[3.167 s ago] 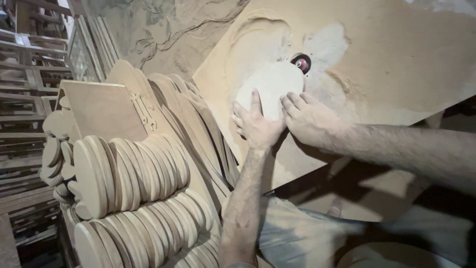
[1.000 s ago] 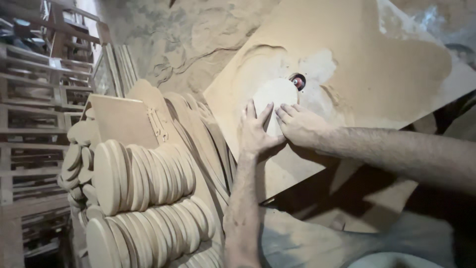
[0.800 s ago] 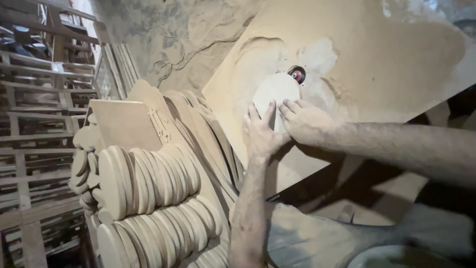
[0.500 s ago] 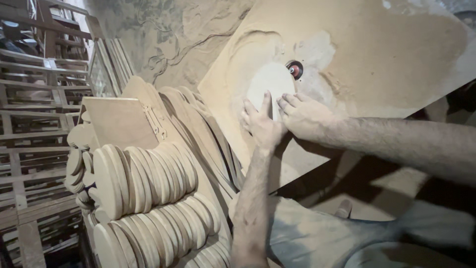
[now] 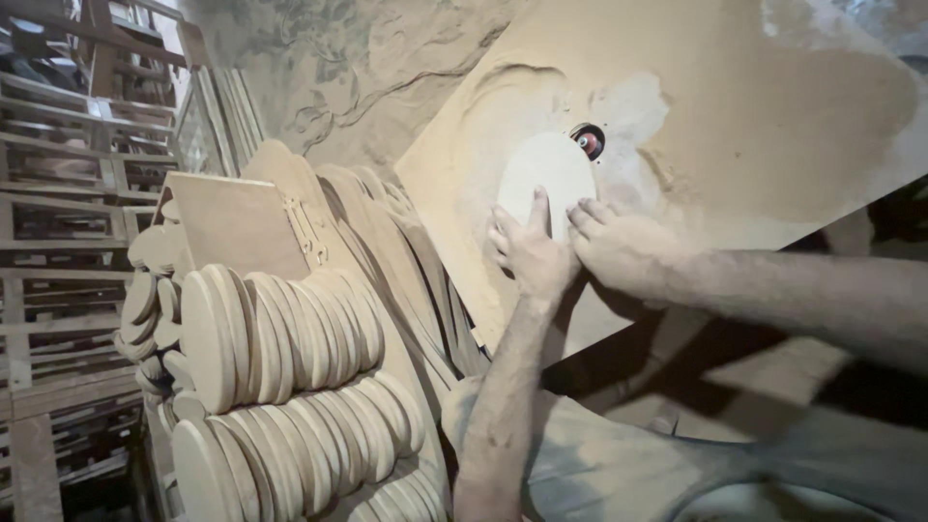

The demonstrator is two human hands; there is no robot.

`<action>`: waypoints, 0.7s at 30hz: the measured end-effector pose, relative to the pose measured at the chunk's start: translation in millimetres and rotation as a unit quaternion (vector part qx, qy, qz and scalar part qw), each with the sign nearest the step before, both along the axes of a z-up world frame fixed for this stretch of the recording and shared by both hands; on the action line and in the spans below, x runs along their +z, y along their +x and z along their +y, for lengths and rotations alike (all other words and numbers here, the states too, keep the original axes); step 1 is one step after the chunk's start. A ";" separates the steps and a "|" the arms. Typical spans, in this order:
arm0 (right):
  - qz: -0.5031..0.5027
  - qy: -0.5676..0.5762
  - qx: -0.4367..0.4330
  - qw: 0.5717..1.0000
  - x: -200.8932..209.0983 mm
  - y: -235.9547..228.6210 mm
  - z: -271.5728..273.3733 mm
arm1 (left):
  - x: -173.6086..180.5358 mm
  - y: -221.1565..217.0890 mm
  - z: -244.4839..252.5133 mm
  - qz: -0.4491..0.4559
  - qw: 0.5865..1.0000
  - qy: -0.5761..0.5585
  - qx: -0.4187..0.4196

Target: The person sits on the floor and repeatedly sands the edges of small wooden discs using a handheld sanding tool. They pick up each disc from a stack, sand it, and place it back on the stack.

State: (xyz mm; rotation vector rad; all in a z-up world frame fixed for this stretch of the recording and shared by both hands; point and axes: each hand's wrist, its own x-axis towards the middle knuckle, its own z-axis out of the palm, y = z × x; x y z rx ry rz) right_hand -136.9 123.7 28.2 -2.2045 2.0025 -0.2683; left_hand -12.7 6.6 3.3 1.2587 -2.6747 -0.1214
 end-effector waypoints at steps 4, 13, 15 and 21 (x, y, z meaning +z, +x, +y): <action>-0.020 -0.037 -0.036 0.998 -8.3 -5.4 -5.9 | 27.0 -17.4 6.3 -0.013 0.998 0.053 0.044; 0.036 0.067 -0.044 0.996 9.5 -3.8 6.1 | 72.8 9.4 -49.1 0.014 0.984 0.090 -0.155; -0.019 0.081 -0.077 0.994 18.7 0.2 12.2 | 57.7 7.9 -53.7 0.057 0.978 0.071 -0.186; -0.021 0.007 -0.094 0.995 12.9 2.7 19.4 | 30.8 10.5 -42.5 0.089 0.973 0.016 -0.214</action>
